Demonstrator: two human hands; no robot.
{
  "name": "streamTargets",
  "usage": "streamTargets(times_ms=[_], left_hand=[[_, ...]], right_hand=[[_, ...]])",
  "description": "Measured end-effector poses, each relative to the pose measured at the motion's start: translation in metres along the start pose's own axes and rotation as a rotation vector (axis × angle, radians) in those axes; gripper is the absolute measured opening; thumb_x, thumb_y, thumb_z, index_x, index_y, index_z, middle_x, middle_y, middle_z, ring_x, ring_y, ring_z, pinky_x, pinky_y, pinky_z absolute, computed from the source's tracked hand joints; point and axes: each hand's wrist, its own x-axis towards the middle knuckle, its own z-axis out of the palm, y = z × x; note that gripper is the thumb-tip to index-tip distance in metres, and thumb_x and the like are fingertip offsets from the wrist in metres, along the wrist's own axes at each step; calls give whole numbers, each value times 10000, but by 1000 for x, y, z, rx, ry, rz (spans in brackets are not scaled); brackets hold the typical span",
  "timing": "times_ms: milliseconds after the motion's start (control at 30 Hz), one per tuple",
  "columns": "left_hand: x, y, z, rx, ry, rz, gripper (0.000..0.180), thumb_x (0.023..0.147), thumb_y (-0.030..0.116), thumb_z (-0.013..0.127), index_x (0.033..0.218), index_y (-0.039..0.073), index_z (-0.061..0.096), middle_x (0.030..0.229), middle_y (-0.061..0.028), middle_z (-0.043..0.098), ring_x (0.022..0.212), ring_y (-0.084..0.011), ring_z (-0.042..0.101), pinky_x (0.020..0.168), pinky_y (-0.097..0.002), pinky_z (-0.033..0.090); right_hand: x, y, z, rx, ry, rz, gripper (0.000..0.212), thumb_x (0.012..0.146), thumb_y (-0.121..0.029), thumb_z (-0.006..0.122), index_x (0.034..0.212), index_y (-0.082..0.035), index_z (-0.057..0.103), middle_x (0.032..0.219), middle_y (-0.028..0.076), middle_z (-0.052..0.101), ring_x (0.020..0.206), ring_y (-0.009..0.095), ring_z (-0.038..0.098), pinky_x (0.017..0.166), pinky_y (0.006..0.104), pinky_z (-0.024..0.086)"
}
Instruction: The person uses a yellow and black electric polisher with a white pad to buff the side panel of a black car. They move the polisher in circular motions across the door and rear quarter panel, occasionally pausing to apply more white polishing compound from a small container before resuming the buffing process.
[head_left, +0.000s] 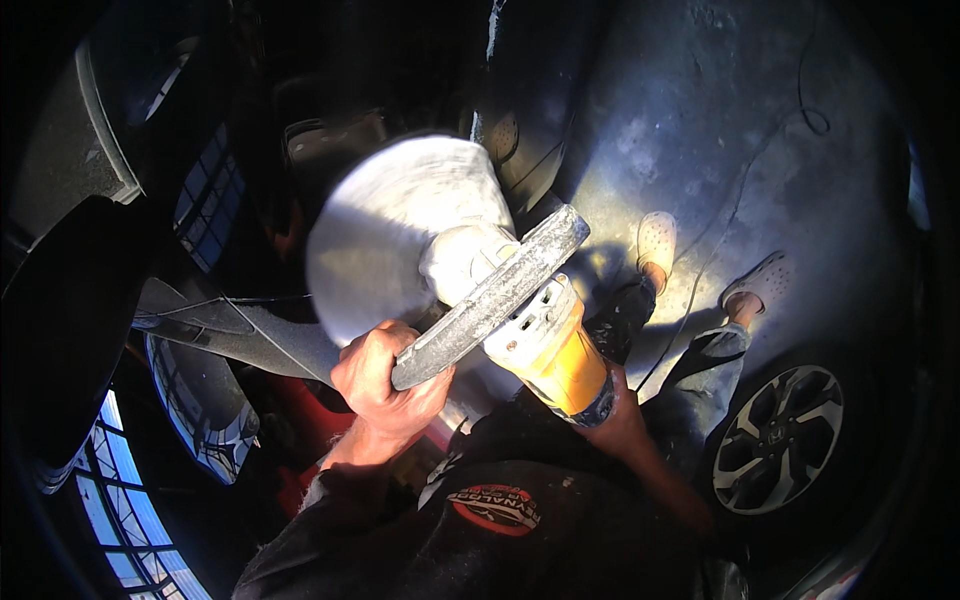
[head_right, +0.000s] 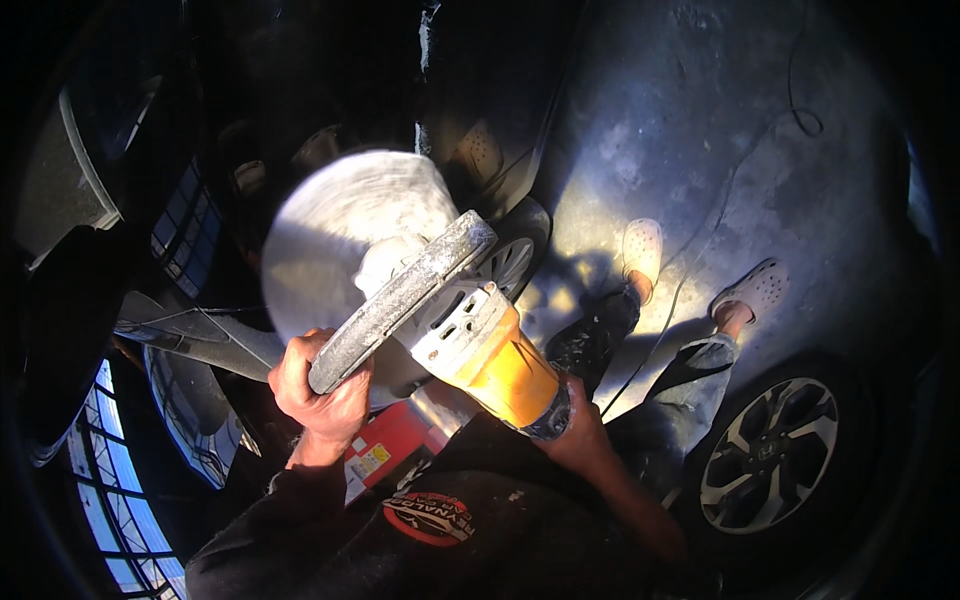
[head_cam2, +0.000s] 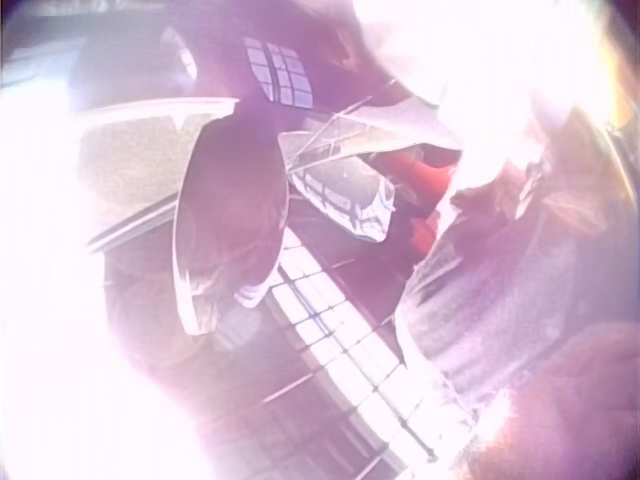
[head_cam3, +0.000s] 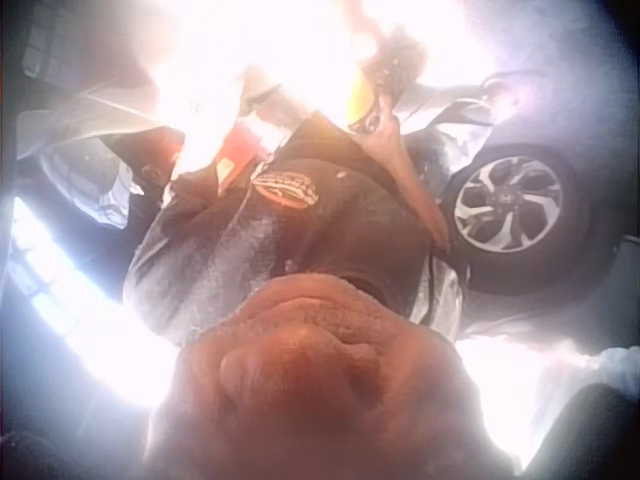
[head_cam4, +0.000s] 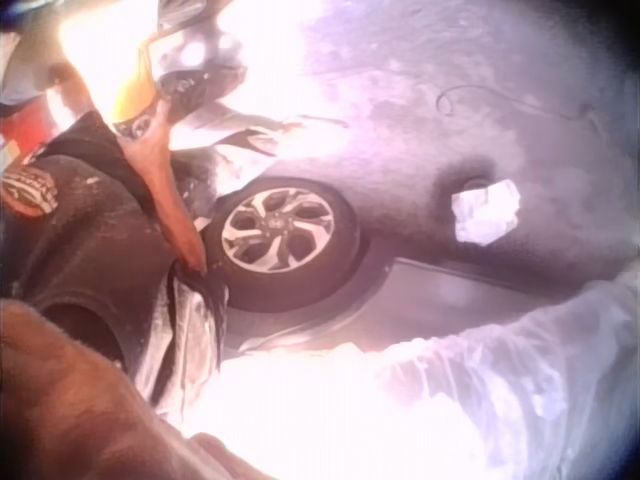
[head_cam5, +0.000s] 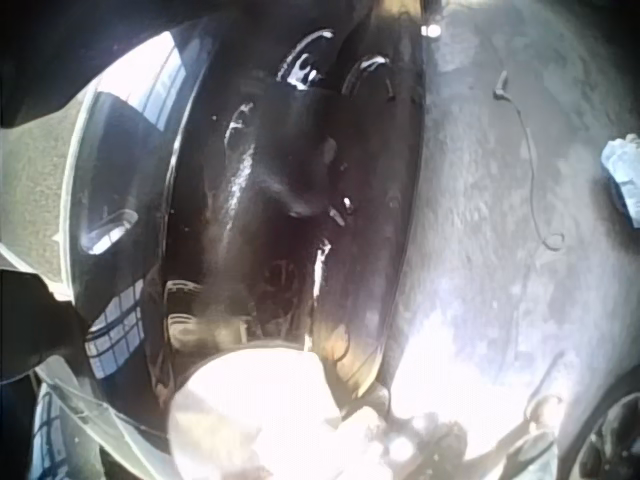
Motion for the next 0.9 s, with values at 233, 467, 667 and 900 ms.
streamTargets(times_ms=[233, 467, 667, 900], left_hand=[[75, 18, 1, 0, 69, 193, 292, 739, 5, 855, 873, -13, 596, 701, -74, 634, 609, -134, 605, 596, -245, 468], [120, 22, 11, -57, 301, 322, 371, 686, 150, 941, 897, 24, 663, 757, -75, 674, 623, -173, 683, 590, -258, 522], [30, 7, 4, -192, 127, 102, 289, 792, -13, 819, 858, 18, 539, 684, -39, 596, 574, -85, 503, 544, -231, 377], [-67, -4, 1, -86, 51, -61, 273, 730, -19, 808, 808, 13, 549, 716, -132, 671, 590, -190, 647, 598, -275, 494]], right_hand=[[42, -55, -32, -83, 127, -170, 893, 721, -116, 909, 1432, -26, 376, 1274, 195, 651, 1202, 284, 652, 992, 403, 517], [75, -99, -57, -59, 229, -137, 844, 691, -65, 915, 1358, -8, 400, 1222, 141, 655, 1130, 221, 654, 983, 363, 518], [41, -39, -31, -145, 149, -194, 882, 732, -160, 902, 1444, -53, 392, 1202, 220, 696, 1174, 353, 677, 969, 418, 536], [-2, 26, -2, -187, -101, 154, 905, 747, -270, 893, 1462, -59, 380, 1212, 259, 683, 1153, 412, 665, 959, 455, 548]])
